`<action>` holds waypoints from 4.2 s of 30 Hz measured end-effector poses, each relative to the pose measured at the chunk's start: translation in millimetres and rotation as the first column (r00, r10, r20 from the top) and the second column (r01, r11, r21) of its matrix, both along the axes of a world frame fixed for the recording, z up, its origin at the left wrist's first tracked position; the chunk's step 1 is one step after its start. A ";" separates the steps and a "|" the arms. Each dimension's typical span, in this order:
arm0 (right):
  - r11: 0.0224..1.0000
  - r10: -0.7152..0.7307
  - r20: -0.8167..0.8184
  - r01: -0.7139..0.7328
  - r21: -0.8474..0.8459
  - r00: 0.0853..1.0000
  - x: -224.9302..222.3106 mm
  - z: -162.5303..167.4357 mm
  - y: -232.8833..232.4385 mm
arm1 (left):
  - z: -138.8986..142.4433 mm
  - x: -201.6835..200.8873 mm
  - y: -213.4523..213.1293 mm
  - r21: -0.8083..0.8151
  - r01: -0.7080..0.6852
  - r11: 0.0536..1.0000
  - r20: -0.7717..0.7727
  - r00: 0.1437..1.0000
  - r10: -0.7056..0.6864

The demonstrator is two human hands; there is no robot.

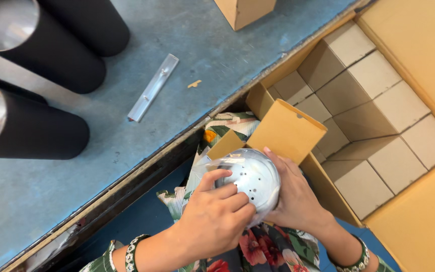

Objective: The person repeatedly opens small cardboard boxes, removes a plastic-wrapped cylindrical item, places it into a black cylindrical container on the table, then closes the box and sets it aside. The process is repeated multiple times with different boxes.

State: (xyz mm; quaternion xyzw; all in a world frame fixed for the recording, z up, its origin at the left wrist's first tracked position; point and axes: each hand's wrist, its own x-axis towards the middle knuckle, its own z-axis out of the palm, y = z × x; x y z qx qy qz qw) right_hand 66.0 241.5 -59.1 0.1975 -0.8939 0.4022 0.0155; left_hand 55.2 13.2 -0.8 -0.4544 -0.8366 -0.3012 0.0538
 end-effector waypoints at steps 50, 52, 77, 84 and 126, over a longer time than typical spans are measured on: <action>0.878 0.372 -0.077 -0.324 0.353 0.925 -20.6 9.2 12.3 | 7.8 -30.2 -9.4 -0.100 0.173 0.980 0.156 0.975 -0.156; 0.969 0.217 -0.091 -0.203 0.141 0.972 -20.7 10.2 39.9 | -10.6 -25.8 6.4 -0.251 0.190 0.949 0.165 0.975 -0.151; 0.749 -0.040 0.594 0.417 -0.514 0.804 -17.6 -86.0 32.0 | -63.5 -10.1 -30.8 0.310 -0.058 0.949 0.116 0.993 0.022; 0.614 -0.019 0.583 0.469 -0.635 0.813 -22.4 -97.8 21.8 | -66.5 0.7 -15.2 0.435 -0.612 0.661 0.684 0.702 0.199; 0.855 0.455 -0.095 -0.404 0.327 0.886 -43.4 10.8 -25.6 | -157.9 35.1 26.2 0.407 -0.814 0.415 0.886 0.462 0.035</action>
